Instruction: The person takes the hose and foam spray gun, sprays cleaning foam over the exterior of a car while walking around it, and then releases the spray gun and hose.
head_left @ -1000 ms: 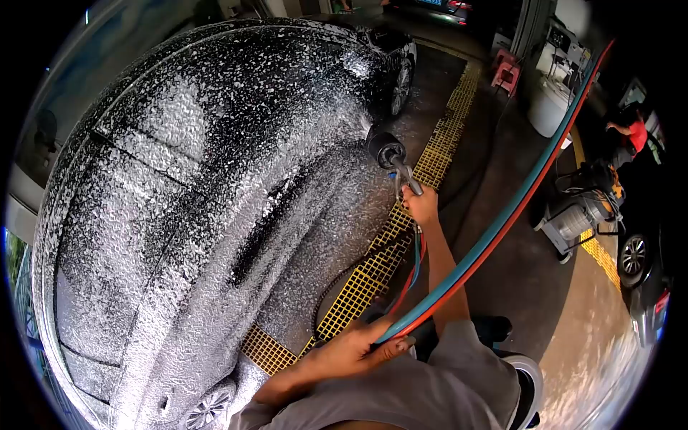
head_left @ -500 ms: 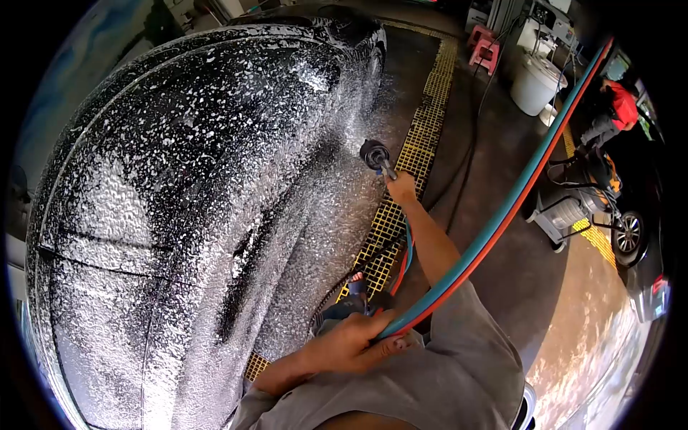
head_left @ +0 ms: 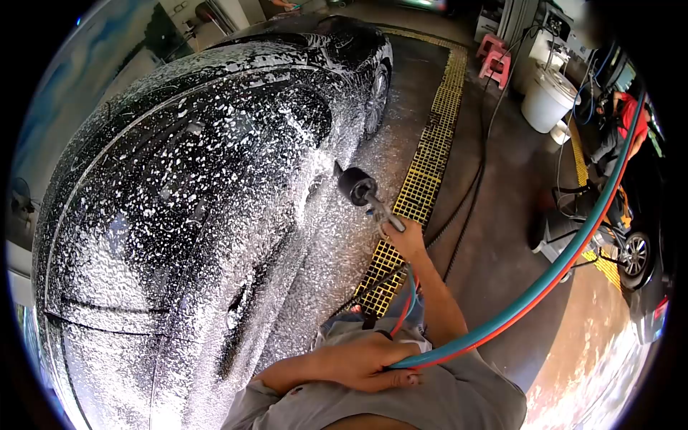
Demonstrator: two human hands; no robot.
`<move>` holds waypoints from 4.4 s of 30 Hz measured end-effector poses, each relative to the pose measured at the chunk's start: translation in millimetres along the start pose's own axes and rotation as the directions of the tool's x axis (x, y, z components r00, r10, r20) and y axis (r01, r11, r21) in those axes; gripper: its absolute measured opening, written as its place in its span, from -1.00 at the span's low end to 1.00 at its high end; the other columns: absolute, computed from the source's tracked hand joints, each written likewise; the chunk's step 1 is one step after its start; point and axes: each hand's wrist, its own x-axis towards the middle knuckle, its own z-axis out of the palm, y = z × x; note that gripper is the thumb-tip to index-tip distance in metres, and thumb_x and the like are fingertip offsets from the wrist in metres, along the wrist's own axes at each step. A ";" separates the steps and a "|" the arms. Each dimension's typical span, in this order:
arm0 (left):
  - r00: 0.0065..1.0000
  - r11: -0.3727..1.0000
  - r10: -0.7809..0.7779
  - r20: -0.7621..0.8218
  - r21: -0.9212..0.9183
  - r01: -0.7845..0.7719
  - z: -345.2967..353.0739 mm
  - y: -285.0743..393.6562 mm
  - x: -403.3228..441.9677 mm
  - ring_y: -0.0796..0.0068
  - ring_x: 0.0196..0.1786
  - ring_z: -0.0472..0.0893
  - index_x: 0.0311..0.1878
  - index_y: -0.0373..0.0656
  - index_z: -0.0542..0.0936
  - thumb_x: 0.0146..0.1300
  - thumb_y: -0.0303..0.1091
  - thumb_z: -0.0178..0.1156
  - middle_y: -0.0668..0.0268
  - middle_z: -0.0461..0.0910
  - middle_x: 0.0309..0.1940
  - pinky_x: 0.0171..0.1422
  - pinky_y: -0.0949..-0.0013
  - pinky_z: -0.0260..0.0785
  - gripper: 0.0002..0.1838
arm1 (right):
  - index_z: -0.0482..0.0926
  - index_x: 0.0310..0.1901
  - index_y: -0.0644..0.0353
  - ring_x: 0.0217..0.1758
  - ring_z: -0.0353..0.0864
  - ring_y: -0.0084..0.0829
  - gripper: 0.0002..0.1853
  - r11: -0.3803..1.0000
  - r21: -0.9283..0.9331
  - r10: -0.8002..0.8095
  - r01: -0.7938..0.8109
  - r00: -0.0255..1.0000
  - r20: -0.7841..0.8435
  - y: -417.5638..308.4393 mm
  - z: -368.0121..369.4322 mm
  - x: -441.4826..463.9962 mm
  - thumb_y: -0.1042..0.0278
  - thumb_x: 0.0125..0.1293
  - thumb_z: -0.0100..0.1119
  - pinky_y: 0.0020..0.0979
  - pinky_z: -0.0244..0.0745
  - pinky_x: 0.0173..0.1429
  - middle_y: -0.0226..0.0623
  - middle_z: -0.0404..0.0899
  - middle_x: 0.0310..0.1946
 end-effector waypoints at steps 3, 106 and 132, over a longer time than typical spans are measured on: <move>0.999 1.000 -0.003 -0.032 -0.003 0.003 -2.1 -15.9 33.8 0.14 -0.47 0.59 -0.20 -0.19 0.52 0.35 -0.15 0.28 0.17 0.54 -0.52 -0.43 0.19 0.29 -0.71 | 0.70 -0.22 0.28 -0.65 0.42 -0.63 -0.77 0.996 -0.051 -0.086 0.077 0.975 -0.206 -24.2 -80.3 40.1 0.27 0.33 0.23 -0.41 0.32 -0.55 -0.41 0.50 -0.68; 0.190 0.560 0.657 -0.730 0.641 0.525 47.1 60.6 115.6 0.26 -0.52 0.62 -0.14 -0.20 0.68 -0.05 -0.51 0.34 0.28 0.59 -0.51 -0.44 0.27 0.48 -0.68 | 0.60 0.04 0.42 -0.42 0.71 -0.43 -0.58 0.761 0.536 -0.648 0.365 0.442 0.620 -323.3 -177.5 -41.6 0.22 0.34 0.29 -0.60 0.36 -0.59 -0.16 0.66 -0.45; 0.922 0.803 0.144 -0.359 -0.502 -0.321 -2.6 -56.3 256.7 0.31 0.02 0.64 0.41 -0.28 0.25 0.14 -0.56 0.38 0.28 0.62 -0.27 0.24 0.24 0.42 -0.23 | 0.40 -0.33 0.34 -0.58 0.38 -0.48 -0.96 0.213 0.946 0.621 0.245 0.713 -0.325 172.2 -375.1 -101.0 0.58 0.22 0.03 -0.56 0.28 -0.60 -0.20 0.43 -0.51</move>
